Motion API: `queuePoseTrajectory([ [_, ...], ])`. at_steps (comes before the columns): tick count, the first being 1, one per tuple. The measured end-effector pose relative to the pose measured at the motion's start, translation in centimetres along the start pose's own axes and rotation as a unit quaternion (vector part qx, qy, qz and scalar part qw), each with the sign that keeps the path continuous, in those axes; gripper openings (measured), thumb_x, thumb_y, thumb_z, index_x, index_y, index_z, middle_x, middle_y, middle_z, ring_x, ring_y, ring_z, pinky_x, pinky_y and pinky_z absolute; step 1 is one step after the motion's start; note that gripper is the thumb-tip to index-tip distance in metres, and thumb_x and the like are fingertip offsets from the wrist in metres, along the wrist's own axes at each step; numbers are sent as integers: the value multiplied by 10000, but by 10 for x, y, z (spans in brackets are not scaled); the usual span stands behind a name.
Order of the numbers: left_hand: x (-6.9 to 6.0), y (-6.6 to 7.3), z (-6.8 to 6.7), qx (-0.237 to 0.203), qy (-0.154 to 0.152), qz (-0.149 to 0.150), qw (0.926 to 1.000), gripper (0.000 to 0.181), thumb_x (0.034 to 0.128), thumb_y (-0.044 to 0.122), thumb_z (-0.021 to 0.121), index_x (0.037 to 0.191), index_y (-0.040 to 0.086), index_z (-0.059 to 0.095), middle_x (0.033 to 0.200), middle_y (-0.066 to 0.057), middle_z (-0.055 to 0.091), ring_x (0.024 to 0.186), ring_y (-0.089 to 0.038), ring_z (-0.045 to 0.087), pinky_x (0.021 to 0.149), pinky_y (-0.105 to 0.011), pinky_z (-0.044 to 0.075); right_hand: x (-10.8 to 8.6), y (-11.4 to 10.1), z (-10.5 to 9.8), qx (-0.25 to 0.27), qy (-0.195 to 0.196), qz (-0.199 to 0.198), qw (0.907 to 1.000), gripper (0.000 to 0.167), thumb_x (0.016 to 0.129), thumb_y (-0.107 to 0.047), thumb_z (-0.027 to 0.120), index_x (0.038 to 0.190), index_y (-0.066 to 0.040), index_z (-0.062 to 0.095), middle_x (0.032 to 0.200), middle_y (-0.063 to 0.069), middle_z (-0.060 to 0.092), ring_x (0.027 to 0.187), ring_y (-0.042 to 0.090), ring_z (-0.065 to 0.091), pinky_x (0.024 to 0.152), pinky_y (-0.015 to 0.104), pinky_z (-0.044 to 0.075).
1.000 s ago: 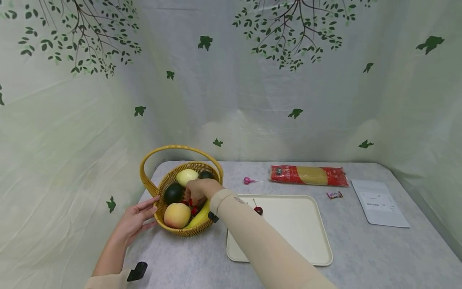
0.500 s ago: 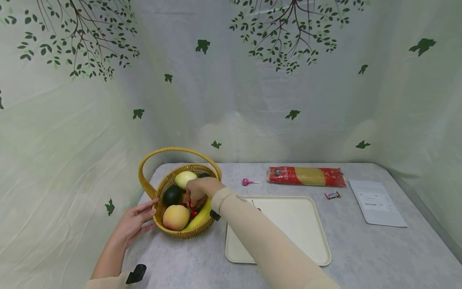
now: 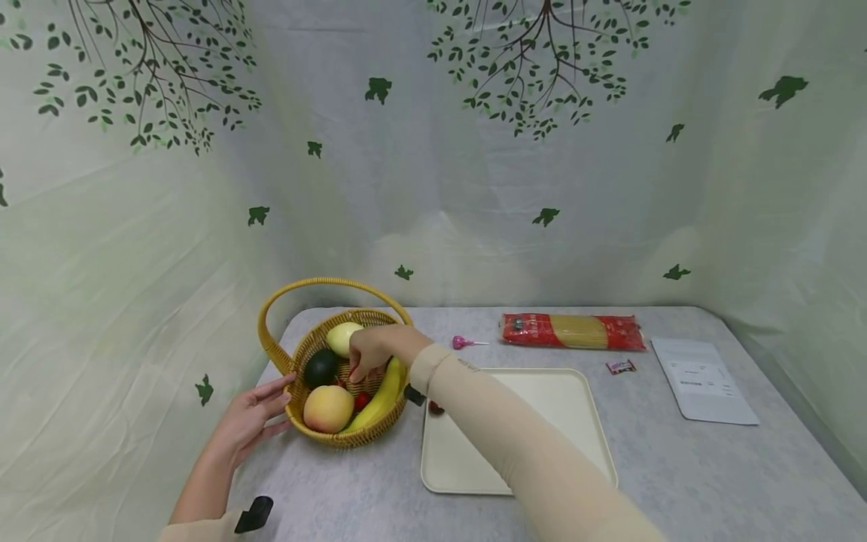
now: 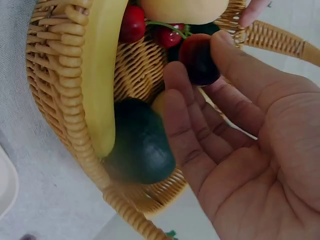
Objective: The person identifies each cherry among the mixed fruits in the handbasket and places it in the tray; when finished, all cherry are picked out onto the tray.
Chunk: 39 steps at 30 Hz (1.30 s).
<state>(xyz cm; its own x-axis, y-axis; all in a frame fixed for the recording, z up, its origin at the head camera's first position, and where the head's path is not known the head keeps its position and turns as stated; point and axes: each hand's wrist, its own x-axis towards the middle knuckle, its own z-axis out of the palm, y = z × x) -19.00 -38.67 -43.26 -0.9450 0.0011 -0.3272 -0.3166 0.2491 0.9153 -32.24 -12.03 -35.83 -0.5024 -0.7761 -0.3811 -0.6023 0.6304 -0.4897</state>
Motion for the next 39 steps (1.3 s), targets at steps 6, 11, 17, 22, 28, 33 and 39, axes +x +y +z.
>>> queuePoseTrajectory([
  [6,1,-1,0,-5,-25,5,10000,659,1134,279,568,1695,59,301,1771,-254,193,1097,147,567,970,-292,626,-11,4,-2,37,175,-483,9987,147,1014,-259,776,1053,-122,739,1012,81,770,783,125,643,672,181,516],
  [11,0,-1,0,-9,-2,-4,10000,652,1135,263,564,1693,52,302,1767,-252,210,1092,141,585,972,-298,628,-25,7,-3,-46,240,-919,9955,221,1012,-203,777,1189,-72,755,956,-34,711,788,47,587,704,165,500],
  [17,0,-3,0,-48,-4,30,10000,657,1133,266,573,1691,46,307,1766,-252,210,1093,143,591,974,-300,628,-46,13,-5,-56,329,-1203,9922,203,1010,-192,778,1191,-102,757,968,-49,726,849,49,607,727,169,506],
  [22,0,-3,1,-35,-17,56,10000,655,1135,260,567,1692,41,300,1764,-258,210,1109,139,590,971,-300,629,-73,20,-5,28,454,-1270,9909,189,999,-201,795,1175,-151,749,1010,-55,720,916,72,629,778,182,513],
  [28,-1,-2,4,-29,-46,93,9999,660,1134,254,570,1694,39,293,1765,-253,214,1123,145,574,978,-307,628,-109,36,-3,558,530,-1228,9894,241,970,-120,812,1196,-168,745,1128,-12,722,958,120,698,835,211,579],
  [33,-3,-2,6,-33,-38,128,9999,666,1129,250,583,1690,30,299,1761,-252,224,1114,156,563,976,-297,626,-135,56,0,900,655,-1078,9879,213,965,-117,818,1158,-153,735,1117,6,721,934,133,721,843,241,611],
  [39,-3,-2,11,-73,-41,180,9998,641,1132,201,569,1684,13,303,1753,-261,241,1149,121,573,982,-307,627,-158,88,8,1133,865,-637,9877,205,951,-212,848,1114,-196,724,1022,-36,728,911,157,709,815,267,607],
])
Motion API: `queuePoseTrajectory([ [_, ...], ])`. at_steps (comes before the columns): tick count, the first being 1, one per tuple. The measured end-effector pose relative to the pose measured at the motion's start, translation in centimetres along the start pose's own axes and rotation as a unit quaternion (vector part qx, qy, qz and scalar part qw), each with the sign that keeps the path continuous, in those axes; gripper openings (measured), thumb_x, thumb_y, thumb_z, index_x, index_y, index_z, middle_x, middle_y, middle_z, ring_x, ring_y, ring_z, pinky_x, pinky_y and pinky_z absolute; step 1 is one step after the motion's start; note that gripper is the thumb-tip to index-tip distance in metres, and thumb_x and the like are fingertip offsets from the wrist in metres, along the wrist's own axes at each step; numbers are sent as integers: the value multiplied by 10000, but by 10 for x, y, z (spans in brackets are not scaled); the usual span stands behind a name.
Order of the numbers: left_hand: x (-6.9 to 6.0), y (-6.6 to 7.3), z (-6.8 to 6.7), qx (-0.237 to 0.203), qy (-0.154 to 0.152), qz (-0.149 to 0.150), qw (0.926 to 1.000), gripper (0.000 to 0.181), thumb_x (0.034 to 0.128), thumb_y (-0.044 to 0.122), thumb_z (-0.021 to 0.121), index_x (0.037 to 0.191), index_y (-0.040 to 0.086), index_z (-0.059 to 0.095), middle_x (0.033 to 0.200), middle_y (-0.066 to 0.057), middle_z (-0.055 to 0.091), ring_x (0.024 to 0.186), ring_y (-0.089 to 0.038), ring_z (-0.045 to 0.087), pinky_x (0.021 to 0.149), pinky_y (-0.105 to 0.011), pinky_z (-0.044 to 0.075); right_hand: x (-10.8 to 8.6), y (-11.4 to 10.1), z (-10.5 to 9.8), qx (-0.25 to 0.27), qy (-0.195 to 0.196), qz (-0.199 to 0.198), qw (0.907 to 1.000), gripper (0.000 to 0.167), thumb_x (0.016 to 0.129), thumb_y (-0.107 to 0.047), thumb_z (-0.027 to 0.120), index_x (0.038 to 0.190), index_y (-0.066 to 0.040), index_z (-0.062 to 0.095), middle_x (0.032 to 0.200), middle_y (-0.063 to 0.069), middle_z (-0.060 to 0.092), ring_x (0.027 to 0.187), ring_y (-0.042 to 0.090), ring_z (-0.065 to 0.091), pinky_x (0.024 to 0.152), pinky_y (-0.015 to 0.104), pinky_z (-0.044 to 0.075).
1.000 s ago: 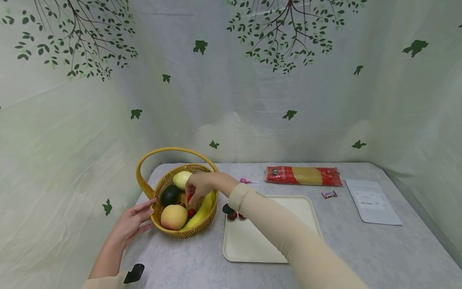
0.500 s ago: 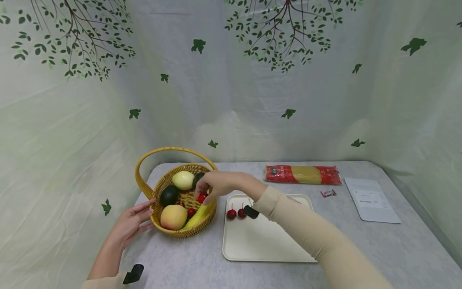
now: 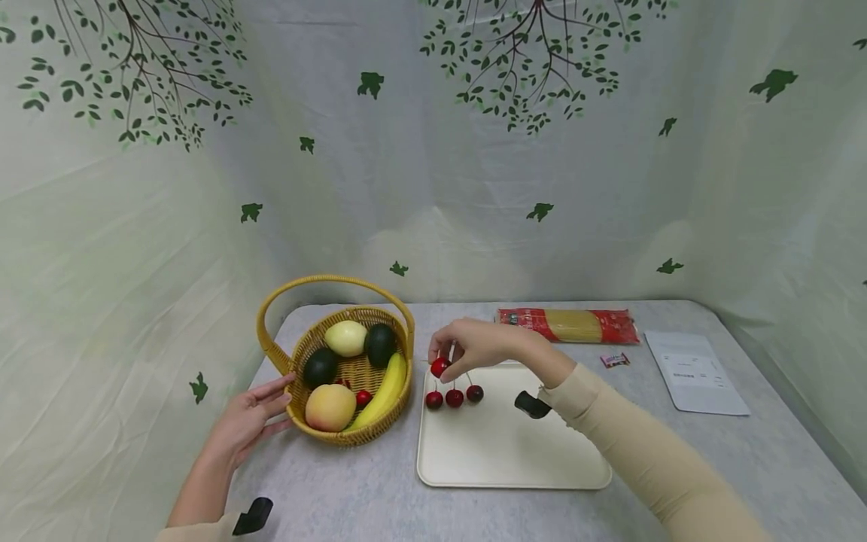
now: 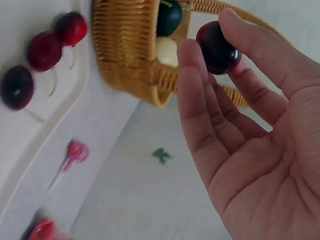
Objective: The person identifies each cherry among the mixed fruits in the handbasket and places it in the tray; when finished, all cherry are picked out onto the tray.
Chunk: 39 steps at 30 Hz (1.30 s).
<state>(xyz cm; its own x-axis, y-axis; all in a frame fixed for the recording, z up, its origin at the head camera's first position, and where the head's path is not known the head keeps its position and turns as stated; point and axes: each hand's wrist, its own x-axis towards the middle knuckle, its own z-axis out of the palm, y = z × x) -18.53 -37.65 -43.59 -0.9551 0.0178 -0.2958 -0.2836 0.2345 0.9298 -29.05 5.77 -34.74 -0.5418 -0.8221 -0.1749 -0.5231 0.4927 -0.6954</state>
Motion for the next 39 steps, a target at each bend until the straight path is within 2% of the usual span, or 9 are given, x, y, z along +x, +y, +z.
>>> queuePoseTrajectory([
  [9,0,0,4,-79,-38,81,9999,651,1120,200,596,1674,-1,319,1745,-268,251,1155,99,593,981,-324,630,-31,48,0,-81,817,338,9960,247,932,-292,866,1111,-181,736,1019,-61,738,939,120,689,826,274,600],
  [14,1,1,4,-56,-34,111,9999,644,1125,193,581,1674,-9,311,1742,-271,253,1147,109,589,973,-315,631,-40,71,9,-184,1251,568,9903,259,935,-336,860,1107,-186,738,1033,-66,715,958,113,648,861,290,565],
  [20,2,1,3,-15,-29,81,10000,637,1124,194,582,1673,2,322,1739,-266,262,1160,105,586,980,-332,633,-46,98,25,-143,1638,956,9817,260,919,-299,879,1088,-141,760,965,-46,720,908,112,634,828,273,552],
  [28,1,1,4,92,23,88,9999,625,1126,193,578,1670,6,334,1734,-267,281,1174,91,586,982,-345,635,-48,118,44,229,1797,1445,9728,245,897,-273,900,1052,-144,760,947,-27,716,882,139,614,793,264,531],
  [39,0,2,5,99,59,50,9999,614,1127,183,573,1667,5,342,1734,-256,290,1156,101,593,976,-337,637,-49,127,61,462,1884,1430,9705,235,887,-243,906,1013,-134,741,872,-22,677,828,139,580,744,252,509],
])
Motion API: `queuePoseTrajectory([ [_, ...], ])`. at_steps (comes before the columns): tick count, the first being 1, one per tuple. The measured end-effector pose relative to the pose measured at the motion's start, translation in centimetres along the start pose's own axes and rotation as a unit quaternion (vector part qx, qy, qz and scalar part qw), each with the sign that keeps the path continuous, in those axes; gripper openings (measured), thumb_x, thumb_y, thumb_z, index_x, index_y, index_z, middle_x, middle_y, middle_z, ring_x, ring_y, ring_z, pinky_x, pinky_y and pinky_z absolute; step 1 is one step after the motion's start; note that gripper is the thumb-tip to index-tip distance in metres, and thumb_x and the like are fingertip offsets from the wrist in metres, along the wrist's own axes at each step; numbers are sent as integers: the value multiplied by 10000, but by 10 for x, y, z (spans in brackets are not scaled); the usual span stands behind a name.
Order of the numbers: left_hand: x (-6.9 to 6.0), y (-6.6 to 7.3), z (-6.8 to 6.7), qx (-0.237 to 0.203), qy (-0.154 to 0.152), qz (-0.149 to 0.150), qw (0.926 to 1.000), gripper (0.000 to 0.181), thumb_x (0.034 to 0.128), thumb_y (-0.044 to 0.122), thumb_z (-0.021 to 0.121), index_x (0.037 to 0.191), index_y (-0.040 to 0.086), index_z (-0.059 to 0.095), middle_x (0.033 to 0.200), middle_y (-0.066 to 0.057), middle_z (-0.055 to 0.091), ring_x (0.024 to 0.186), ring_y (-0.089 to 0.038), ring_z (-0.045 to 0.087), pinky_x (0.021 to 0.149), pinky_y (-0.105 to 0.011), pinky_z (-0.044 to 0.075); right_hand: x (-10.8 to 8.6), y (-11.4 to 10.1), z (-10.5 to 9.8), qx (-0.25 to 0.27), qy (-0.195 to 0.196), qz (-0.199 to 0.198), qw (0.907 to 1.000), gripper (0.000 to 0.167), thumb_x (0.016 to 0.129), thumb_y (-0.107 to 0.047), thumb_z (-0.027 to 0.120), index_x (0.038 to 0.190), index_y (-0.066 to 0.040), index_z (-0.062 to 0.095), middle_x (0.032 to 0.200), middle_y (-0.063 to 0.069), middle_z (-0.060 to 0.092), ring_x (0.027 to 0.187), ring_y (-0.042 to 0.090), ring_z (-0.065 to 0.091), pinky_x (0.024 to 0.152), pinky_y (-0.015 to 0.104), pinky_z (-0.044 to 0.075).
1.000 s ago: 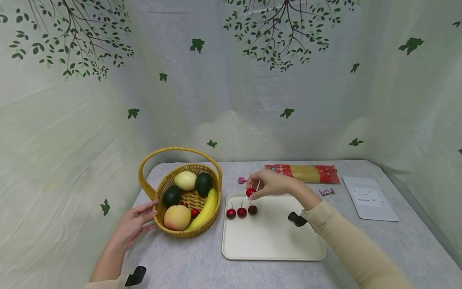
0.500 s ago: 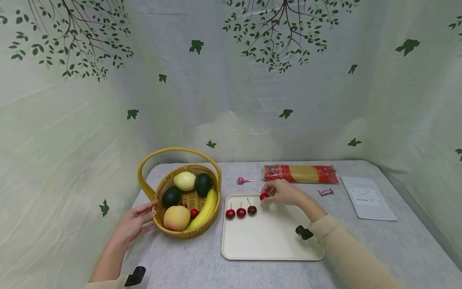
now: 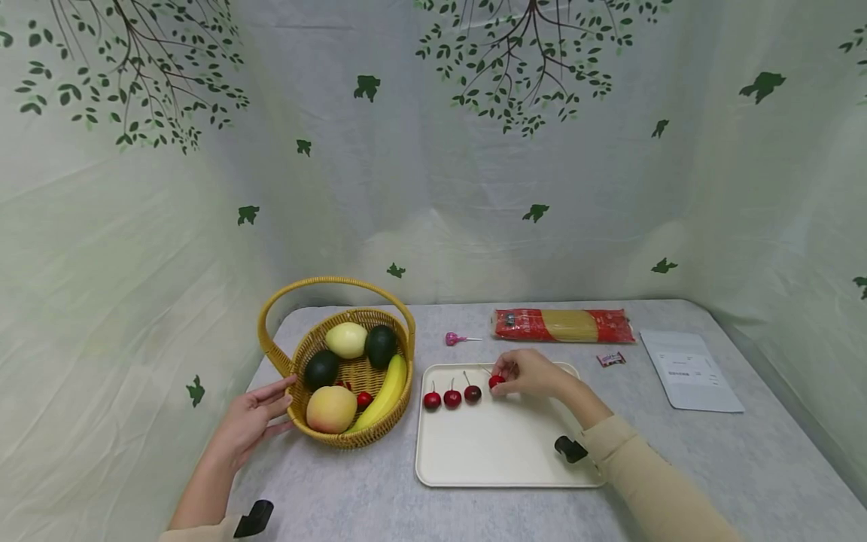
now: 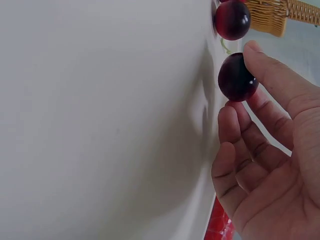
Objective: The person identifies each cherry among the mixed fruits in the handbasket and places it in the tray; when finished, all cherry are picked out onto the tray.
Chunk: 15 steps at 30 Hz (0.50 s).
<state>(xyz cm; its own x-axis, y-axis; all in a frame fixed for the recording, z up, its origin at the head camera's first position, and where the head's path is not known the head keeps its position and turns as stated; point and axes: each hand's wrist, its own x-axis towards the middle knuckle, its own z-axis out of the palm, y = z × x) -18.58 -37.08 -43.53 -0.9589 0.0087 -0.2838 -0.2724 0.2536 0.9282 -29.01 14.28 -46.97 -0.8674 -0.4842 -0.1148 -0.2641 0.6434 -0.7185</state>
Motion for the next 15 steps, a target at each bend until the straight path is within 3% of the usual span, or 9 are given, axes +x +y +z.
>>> queuePoseTrajectory([
  [15,0,2,0,-68,-5,-62,10000,615,1125,171,570,1668,4,335,1738,-256,276,1161,88,600,963,-328,639,-3,4,6,130,-150,-283,9994,257,895,-271,900,992,-117,719,866,-25,655,819,126,565,708,220,481],
])
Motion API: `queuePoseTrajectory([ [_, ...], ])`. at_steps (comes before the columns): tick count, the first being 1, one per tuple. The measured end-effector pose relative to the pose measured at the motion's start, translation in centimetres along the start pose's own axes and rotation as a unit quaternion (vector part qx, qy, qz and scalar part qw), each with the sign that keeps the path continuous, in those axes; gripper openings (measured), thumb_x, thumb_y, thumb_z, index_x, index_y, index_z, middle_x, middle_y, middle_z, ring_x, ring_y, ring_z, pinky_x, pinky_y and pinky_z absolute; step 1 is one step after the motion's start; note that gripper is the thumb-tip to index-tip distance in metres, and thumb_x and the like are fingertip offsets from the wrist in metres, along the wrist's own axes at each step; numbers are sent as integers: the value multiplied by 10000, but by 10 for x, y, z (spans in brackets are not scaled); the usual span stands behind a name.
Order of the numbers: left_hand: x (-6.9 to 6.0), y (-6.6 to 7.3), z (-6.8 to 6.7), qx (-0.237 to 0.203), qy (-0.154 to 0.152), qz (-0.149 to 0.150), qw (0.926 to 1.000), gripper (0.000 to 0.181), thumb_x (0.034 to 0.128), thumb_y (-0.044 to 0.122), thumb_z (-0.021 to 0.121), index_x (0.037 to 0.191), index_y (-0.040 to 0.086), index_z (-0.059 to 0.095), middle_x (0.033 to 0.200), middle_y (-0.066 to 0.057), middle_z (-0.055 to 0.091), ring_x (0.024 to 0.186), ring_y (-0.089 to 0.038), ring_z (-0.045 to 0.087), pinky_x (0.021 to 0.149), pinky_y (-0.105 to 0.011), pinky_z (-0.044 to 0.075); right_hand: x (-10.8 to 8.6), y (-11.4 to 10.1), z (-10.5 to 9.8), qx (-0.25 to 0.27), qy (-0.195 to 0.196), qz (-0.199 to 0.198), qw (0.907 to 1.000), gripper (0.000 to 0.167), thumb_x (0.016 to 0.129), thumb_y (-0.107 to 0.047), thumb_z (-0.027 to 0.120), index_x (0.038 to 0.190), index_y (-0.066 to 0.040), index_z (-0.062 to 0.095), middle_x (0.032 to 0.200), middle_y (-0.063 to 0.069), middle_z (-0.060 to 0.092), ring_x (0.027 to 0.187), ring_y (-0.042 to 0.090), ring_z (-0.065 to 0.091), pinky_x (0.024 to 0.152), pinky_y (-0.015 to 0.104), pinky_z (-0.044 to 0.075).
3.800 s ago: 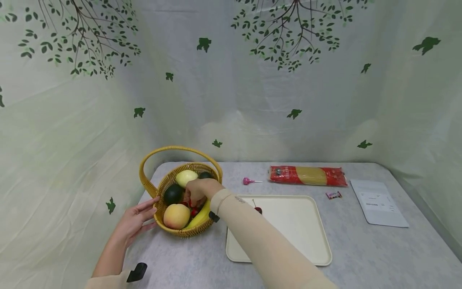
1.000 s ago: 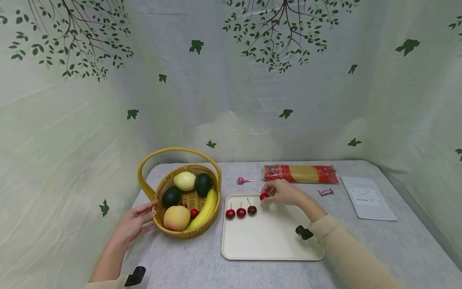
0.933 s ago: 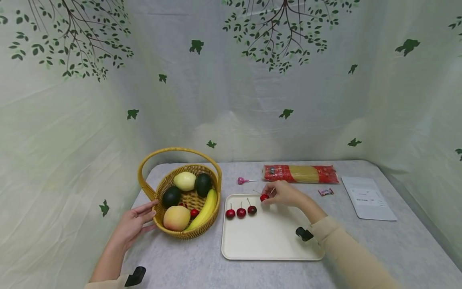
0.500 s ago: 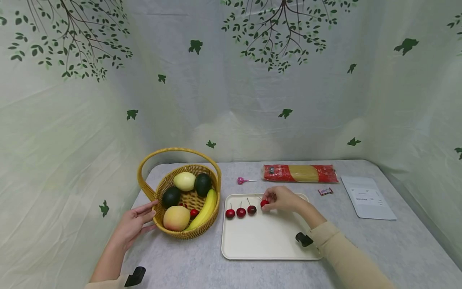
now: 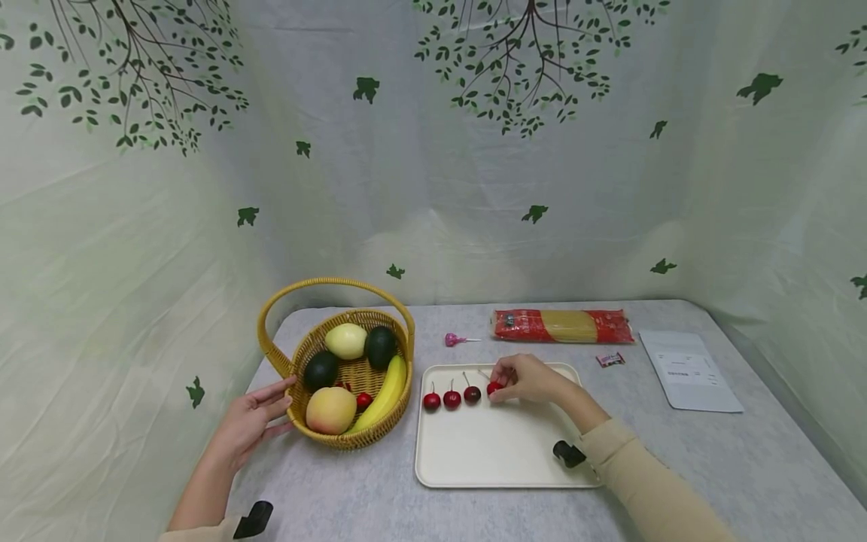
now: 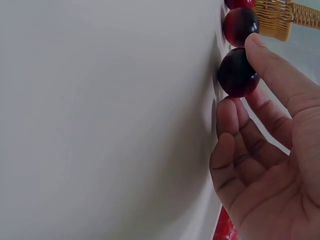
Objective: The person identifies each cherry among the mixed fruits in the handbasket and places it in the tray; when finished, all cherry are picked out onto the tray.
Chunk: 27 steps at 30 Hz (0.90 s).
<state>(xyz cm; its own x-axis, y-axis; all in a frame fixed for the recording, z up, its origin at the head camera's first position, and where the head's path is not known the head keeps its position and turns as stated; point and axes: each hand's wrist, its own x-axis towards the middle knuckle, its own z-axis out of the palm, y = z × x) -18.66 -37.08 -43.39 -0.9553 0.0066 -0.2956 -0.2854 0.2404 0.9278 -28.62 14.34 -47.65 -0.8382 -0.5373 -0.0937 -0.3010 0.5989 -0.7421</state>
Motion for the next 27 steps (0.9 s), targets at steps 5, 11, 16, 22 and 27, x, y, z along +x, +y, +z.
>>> queuePoseTrajectory([
  [5,0,0,1,-42,-4,-10,10000,626,1122,175,579,1668,0,330,1737,-260,275,1151,92,601,961,-323,638,-2,1,-1,-75,-28,-81,9999,275,892,-291,904,973,-114,710,843,-30,646,799,125,554,693,214,469],
  [11,0,0,0,-19,0,25,10000,626,1123,188,582,1667,-2,335,1737,-275,268,1157,84,598,959,-325,640,-4,3,-1,-140,-96,-117,9998,296,881,-321,912,949,-116,708,818,-44,645,772,111,549,680,214,466],
  [16,1,-1,-1,-12,2,43,10000,632,1122,199,588,1666,-3,337,1737,-277,265,1153,88,598,957,-326,640,-4,1,-3,-262,-93,-123,9995,312,893,-365,897,967,-124,713,829,-39,666,779,103,564,687,227,473],
  [22,1,-2,-1,-32,25,18,10000,634,1124,197,584,1670,2,329,1738,-271,270,1159,86,599,968,-326,637,-2,-11,-14,-430,29,121,9990,324,919,-435,854,1013,-159,712,843,-28,669,770,123,564,677,269,465],
  [27,1,-2,-2,-10,30,7,10000,623,1126,195,580,1669,7,339,1739,-275,268,1177,70,602,968,-339,640,5,-37,-24,-349,-86,-86,9993,311,939,-424,839,1050,-154,732,865,-11,698,802,173,641,720,278,530],
])
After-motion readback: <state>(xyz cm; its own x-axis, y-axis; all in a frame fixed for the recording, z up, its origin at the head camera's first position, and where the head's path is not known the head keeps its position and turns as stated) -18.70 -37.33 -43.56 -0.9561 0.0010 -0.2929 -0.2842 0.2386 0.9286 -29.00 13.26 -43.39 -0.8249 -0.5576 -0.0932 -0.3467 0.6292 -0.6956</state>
